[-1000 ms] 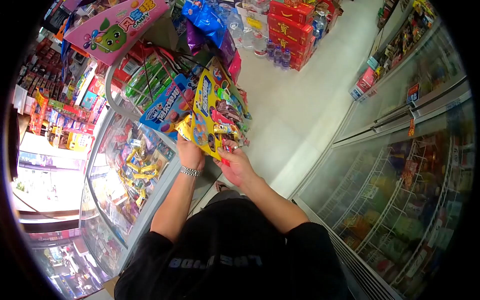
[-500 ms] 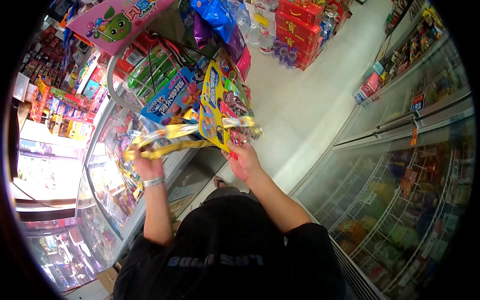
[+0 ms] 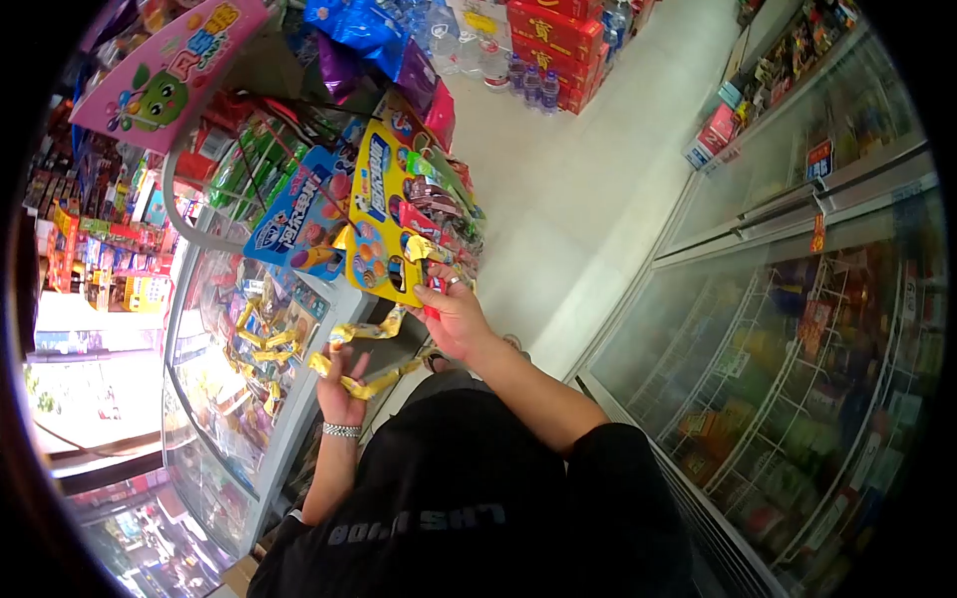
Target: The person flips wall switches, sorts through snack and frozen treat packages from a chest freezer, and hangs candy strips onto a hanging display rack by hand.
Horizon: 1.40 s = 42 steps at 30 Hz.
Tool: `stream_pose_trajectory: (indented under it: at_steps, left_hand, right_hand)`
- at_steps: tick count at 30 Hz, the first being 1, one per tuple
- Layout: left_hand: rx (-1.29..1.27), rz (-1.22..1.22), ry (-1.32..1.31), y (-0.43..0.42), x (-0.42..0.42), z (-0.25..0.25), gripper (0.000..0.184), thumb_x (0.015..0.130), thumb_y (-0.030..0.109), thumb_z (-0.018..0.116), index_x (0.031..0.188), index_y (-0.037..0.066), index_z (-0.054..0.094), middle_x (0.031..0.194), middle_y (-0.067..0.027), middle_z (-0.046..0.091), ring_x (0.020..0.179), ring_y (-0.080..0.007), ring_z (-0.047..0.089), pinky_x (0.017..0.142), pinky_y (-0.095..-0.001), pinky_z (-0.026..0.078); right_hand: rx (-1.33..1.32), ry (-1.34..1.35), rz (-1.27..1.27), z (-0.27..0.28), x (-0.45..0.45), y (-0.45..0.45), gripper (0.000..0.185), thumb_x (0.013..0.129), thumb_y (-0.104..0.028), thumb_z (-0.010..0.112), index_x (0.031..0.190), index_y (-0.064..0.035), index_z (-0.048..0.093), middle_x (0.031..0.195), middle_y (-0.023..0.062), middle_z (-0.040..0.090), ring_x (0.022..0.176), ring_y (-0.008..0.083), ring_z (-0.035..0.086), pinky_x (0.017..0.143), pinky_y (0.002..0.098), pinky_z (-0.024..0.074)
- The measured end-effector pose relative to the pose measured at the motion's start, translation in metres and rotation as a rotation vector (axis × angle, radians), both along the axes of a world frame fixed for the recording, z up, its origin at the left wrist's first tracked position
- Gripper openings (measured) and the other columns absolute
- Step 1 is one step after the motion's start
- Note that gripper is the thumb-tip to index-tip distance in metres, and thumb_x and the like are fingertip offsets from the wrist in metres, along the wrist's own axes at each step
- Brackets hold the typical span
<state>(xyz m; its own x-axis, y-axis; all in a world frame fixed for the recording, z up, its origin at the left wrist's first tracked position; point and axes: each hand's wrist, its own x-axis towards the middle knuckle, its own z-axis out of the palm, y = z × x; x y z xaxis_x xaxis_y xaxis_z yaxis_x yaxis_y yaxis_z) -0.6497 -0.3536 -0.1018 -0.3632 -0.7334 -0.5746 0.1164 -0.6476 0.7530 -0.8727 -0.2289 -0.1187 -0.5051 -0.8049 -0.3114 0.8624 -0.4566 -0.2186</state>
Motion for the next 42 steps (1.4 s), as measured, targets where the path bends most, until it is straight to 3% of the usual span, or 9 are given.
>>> stream_pose_trajectory:
  at_steps: [10,13,17,24,27,33,35,38,42]
  left_hand:
    - [-0.016,-0.398,-0.254,-0.025,-0.041,-0.024,0.04,0.097,0.012,0.057,0.135,0.008,0.046,0.12,-0.0093,0.063,0.09,-0.0247,0.069,0.054,-0.0329,0.052]
    - [-0.004,-0.519,-0.312,-0.039,-0.042,-0.017,0.037,0.099,0.019,0.056,0.132,0.007,0.048,0.118,-0.0105,0.065,0.093,-0.0233,0.068,0.058,-0.0332,0.053]
    - [0.399,-0.501,-0.172,0.001,-0.07,0.02,0.042,0.099,0.04,0.055,0.123,0.006,0.057,0.113,-0.0113,0.068,0.089,-0.0151,0.066,0.058,-0.0254,0.051]
    - [0.412,-0.518,-0.161,-0.031,-0.029,-0.041,0.034,0.097,0.031,0.061,0.119,0.005,0.061,0.1,-0.0089,0.07,0.073,-0.009,0.057,0.052,-0.021,0.047]
    - [0.322,-0.322,-0.191,0.003,-0.036,0.006,0.022,0.093,0.014,0.066,0.113,0.006,0.062,0.095,-0.0039,0.069,0.076,-0.0129,0.064,0.064,-0.0255,0.052]
    - [-0.172,-0.601,-0.193,0.054,-0.044,0.06,0.046,0.088,0.0,0.07,0.131,0.003,0.056,0.097,-0.0038,0.069,0.083,-0.0119,0.065,0.072,-0.0266,0.055]
    - [-0.444,-0.858,-0.227,0.063,-0.048,0.056,0.05,0.086,-0.002,0.071,0.133,0.003,0.055,0.101,-0.0071,0.071,0.089,-0.0103,0.067,0.074,-0.0258,0.054]
    - [-0.672,-1.096,-0.258,0.074,-0.068,0.063,0.049,0.086,0.003,0.072,0.132,0.01,0.058,0.106,-0.0099,0.073,0.091,-0.02,0.071,0.083,-0.0301,0.055]
    - [-0.787,-1.112,-0.111,0.069,-0.074,0.061,0.044,0.088,0.004,0.07,0.13,0.005,0.058,0.118,-0.0107,0.069,0.105,-0.0164,0.067,0.089,-0.0279,0.051]
  right_hand:
    - [0.132,-0.015,0.106,-0.008,0.062,-0.005,0.026,0.092,-0.004,0.066,0.114,-0.0058,0.053,0.099,0.0066,0.059,0.097,0.0235,0.066,0.082,0.0379,0.0572]
    - [0.49,0.62,0.352,0.005,0.054,0.012,0.018,0.096,-0.021,0.063,0.103,-0.0051,0.063,0.08,0.0065,0.066,0.08,0.0186,0.068,0.067,0.0312,0.0526]
    - [0.227,1.29,0.502,0.025,0.048,0.037,0.024,0.086,-0.029,0.069,0.093,-0.0053,0.068,0.083,0.0143,0.068,0.076,0.0311,0.068,0.069,0.0398,0.0517]
    - [-0.326,1.522,0.941,0.061,0.022,0.046,0.024,0.09,-0.029,0.065,0.093,-0.0061,0.071,0.088,0.015,0.069,0.086,0.032,0.067,0.076,0.0408,0.0505]
    - [-0.096,1.605,1.107,0.047,-0.017,0.067,0.033,0.092,-0.039,0.064,0.096,-0.0065,0.072,0.089,0.0137,0.07,0.088,0.0309,0.067,0.076,0.0403,0.0501]
    - [0.514,1.303,0.893,0.0,-0.01,0.033,0.049,0.096,-0.05,0.058,0.094,-0.0028,0.07,0.079,0.0161,0.068,0.074,0.0274,0.067,0.07,0.0392,0.0527]
    - [0.34,0.078,0.46,0.009,0.009,0.016,0.042,0.099,-0.044,0.057,0.108,-0.0046,0.065,0.088,0.0131,0.069,0.075,0.0223,0.068,0.066,0.035,0.0552]
    - [0.35,0.161,0.275,0.034,-0.009,0.014,0.043,0.102,-0.04,0.052,0.129,-0.0058,0.048,0.108,0.0123,0.067,0.083,0.0165,0.065,0.067,0.0317,0.0578]
    - [0.472,0.54,0.113,0.063,-0.043,0.026,0.041,0.103,-0.035,0.052,0.131,-0.0052,0.05,0.092,0.0081,0.067,0.055,0.0108,0.059,0.049,0.0237,0.0509]
